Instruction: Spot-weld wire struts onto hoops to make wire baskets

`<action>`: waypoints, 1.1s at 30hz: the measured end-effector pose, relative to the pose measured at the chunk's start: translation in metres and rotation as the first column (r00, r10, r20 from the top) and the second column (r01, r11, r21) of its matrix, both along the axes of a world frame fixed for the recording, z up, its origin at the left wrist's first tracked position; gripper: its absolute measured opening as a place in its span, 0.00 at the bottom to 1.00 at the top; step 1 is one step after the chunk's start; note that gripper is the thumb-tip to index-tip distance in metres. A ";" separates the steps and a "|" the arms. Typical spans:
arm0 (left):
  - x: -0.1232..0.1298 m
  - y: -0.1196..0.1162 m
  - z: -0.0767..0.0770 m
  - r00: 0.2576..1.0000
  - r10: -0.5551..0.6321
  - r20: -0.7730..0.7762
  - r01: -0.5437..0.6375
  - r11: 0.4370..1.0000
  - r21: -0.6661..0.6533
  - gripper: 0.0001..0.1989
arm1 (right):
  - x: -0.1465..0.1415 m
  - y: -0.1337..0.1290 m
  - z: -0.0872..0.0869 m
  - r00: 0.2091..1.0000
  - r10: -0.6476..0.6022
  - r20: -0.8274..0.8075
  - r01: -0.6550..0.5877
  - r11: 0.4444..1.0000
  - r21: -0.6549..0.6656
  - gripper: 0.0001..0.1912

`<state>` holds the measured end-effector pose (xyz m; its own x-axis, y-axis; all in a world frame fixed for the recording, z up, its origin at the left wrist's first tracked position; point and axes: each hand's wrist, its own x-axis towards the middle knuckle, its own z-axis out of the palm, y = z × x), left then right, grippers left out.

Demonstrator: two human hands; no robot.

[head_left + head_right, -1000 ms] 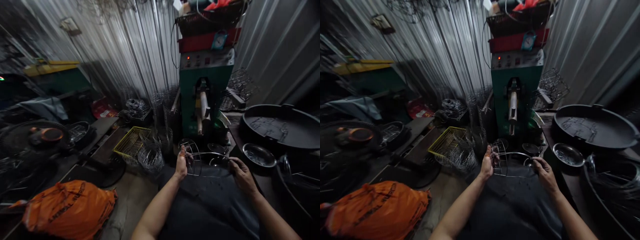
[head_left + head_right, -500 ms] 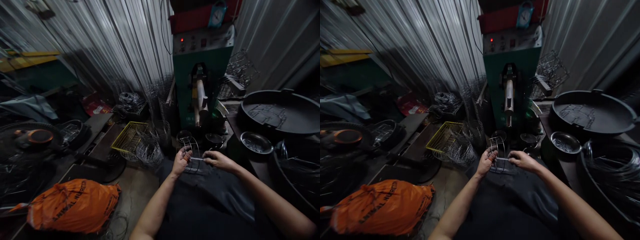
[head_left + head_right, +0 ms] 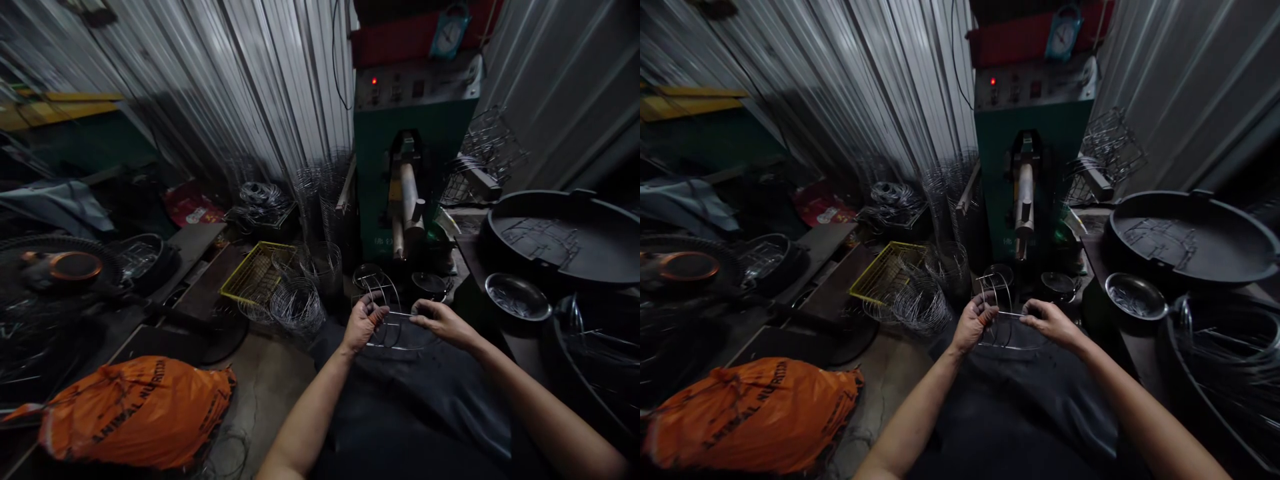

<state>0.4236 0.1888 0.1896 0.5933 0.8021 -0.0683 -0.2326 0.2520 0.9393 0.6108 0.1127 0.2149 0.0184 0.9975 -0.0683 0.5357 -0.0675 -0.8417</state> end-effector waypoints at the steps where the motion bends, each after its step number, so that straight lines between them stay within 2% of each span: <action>1: -0.001 0.002 0.001 1.000 0.003 0.006 -0.003 1.000 0.005 0.27 | 0.002 0.000 0.000 0.999 -0.006 -0.036 0.005 1.000 -0.017 0.12; 5: -0.001 0.007 0.000 1.000 -0.009 0.000 0.009 0.999 -0.033 0.29 | 0.007 0.000 0.004 0.987 -0.064 -0.148 0.052 0.995 -0.082 0.14; 8: 0.002 0.006 -0.002 0.996 -0.070 -0.052 0.066 0.995 -0.072 0.29 | 0.008 0.001 0.003 0.987 -0.075 -0.142 0.065 0.995 -0.070 0.15; 11: 0.007 0.003 -0.004 0.995 -0.094 -0.037 0.089 0.987 -0.135 0.29 | 0.006 0.001 0.000 0.991 -0.071 -0.111 0.068 0.997 -0.036 0.16; 17: 0.005 0.001 -0.006 0.997 -0.063 -0.040 0.057 0.988 -0.144 0.31 | 0.015 -0.003 -0.004 0.989 -0.109 -0.103 0.113 0.993 0.028 0.18; 22: 0.002 0.007 -0.005 0.999 0.045 -0.009 -0.045 0.993 -0.107 0.27 | 0.031 -0.001 0.002 0.957 -0.253 -0.143 0.259 0.966 0.022 0.22; 24: 0.005 0.012 -0.005 0.997 0.075 0.005 -0.075 0.993 -0.088 0.25 | 0.037 0.002 0.004 0.962 -0.254 -0.098 0.261 0.963 0.072 0.22; 27: 0.010 0.023 -0.005 0.992 0.123 -0.003 -0.123 0.988 -0.092 0.23 | 0.058 0.007 0.003 0.962 -0.268 0.058 0.248 0.941 0.230 0.22; 30: 0.013 0.038 -0.009 0.986 0.169 -0.003 -0.169 0.981 -0.095 0.23 | 0.093 0.010 -0.002 0.888 -0.416 0.197 0.323 0.868 0.377 0.20; 33: 0.021 0.049 -0.014 0.988 0.157 -0.007 -0.157 0.985 -0.074 0.22 | 0.117 0.012 -0.008 0.859 -0.481 0.174 0.376 0.825 0.421 0.18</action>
